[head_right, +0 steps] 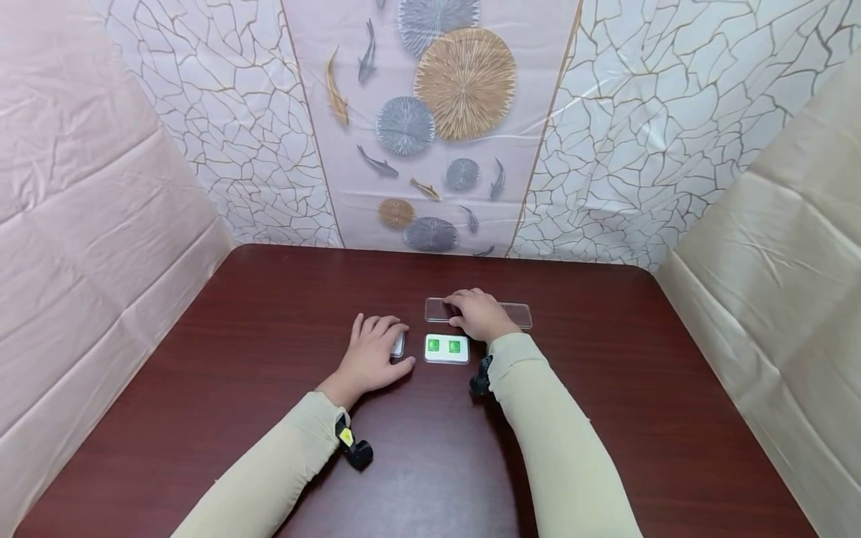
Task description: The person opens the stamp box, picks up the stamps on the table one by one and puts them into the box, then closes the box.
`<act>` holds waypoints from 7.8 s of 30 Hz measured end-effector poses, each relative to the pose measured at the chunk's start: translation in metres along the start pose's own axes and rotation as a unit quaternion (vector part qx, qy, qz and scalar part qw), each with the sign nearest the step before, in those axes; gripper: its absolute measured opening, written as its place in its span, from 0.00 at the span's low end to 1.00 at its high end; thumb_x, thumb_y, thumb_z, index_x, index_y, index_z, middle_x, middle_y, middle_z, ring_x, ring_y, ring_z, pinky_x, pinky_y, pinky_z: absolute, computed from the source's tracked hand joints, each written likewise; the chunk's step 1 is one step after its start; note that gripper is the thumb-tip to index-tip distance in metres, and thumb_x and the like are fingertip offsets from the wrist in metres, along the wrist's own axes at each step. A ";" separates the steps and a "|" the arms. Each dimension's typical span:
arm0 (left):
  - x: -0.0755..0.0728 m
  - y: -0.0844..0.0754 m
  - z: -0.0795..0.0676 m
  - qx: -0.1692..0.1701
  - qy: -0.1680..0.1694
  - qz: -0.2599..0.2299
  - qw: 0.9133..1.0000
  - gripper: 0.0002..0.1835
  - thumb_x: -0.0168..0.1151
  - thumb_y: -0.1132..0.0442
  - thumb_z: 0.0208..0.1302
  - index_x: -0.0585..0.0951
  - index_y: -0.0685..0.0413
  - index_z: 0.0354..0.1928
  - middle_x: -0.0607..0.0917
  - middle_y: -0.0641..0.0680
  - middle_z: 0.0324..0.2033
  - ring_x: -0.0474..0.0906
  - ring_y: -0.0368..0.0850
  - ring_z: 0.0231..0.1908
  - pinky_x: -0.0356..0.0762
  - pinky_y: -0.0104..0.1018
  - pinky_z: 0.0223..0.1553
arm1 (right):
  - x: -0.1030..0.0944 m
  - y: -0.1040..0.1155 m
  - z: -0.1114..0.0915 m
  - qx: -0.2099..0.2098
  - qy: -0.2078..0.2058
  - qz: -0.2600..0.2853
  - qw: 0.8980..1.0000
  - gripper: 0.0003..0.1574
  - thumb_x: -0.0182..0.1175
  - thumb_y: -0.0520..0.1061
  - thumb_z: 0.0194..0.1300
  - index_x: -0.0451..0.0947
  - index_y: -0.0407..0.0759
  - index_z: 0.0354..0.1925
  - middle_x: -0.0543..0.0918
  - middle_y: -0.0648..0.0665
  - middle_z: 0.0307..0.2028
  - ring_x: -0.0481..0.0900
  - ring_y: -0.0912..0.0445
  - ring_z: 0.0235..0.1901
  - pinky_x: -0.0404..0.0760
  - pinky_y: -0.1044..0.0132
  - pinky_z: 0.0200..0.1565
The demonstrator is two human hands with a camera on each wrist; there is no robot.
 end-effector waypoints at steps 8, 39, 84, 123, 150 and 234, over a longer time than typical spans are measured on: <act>0.005 -0.016 0.009 0.008 -0.006 0.024 1.000 0.33 0.60 0.34 0.58 0.79 0.40 0.62 0.74 0.50 0.61 0.63 0.52 0.65 0.36 0.65 0.73 | -0.004 0.000 -0.009 -0.014 0.004 0.001 1.000 0.28 0.62 0.49 0.72 0.75 0.46 0.67 0.75 0.39 0.66 0.69 0.40 0.67 0.65 0.39 0.66; 0.007 -0.023 0.013 -0.008 -0.002 0.020 1.000 0.30 0.65 0.36 0.57 0.80 0.45 0.56 0.77 0.52 0.55 0.64 0.54 0.63 0.44 0.63 0.72 | -0.009 0.030 -0.052 -0.061 0.024 0.047 0.997 0.31 0.67 0.52 0.67 0.77 0.44 0.65 0.81 0.45 0.59 0.75 0.46 0.61 0.69 0.46 0.66; 0.009 -0.028 0.009 0.004 0.010 0.037 0.999 0.29 0.58 0.35 0.63 0.79 0.36 0.63 0.75 0.55 0.60 0.63 0.56 0.65 0.43 0.65 0.72 | -0.013 0.014 -0.066 -0.026 -0.002 0.063 0.998 0.42 0.75 0.58 0.56 0.75 0.47 0.65 0.74 0.39 0.64 0.66 0.39 0.66 0.65 0.38 0.66; 0.045 -0.114 0.025 0.081 0.055 0.061 0.993 0.35 0.51 0.35 0.69 0.71 0.41 0.73 0.70 0.52 0.68 0.60 0.52 0.70 0.49 0.55 0.74 | -0.030 -0.072 -0.097 0.064 0.081 0.040 0.994 0.27 0.61 0.40 0.72 0.73 0.35 0.66 0.72 0.31 0.66 0.70 0.37 0.66 0.70 0.39 0.63; 0.048 -0.129 0.020 0.187 0.090 0.020 0.978 0.36 0.51 0.41 0.72 0.63 0.44 0.78 0.62 0.46 0.76 0.51 0.49 0.77 0.46 0.49 0.76 | -0.026 -0.038 -0.139 0.000 0.031 0.040 0.999 0.26 0.66 0.40 0.67 0.75 0.34 0.61 0.75 0.35 0.60 0.78 0.44 0.56 0.77 0.45 0.57; 0.043 -0.125 0.011 0.149 0.105 0.054 0.982 0.40 0.49 0.35 0.69 0.59 0.39 0.79 0.57 0.45 0.78 0.47 0.53 0.78 0.38 0.60 0.75 | 0.001 -0.061 -0.155 0.009 -0.139 0.171 0.975 0.35 0.70 0.46 0.64 0.74 0.48 0.68 0.70 0.40 0.70 0.62 0.39 0.70 0.61 0.34 0.65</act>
Point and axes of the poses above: each hand's wrist, its own z-axis towards the middle knuckle, its own x-axis out of the palm, y = z × x, the point moved 7 cm from there along z, towards the middle knuckle
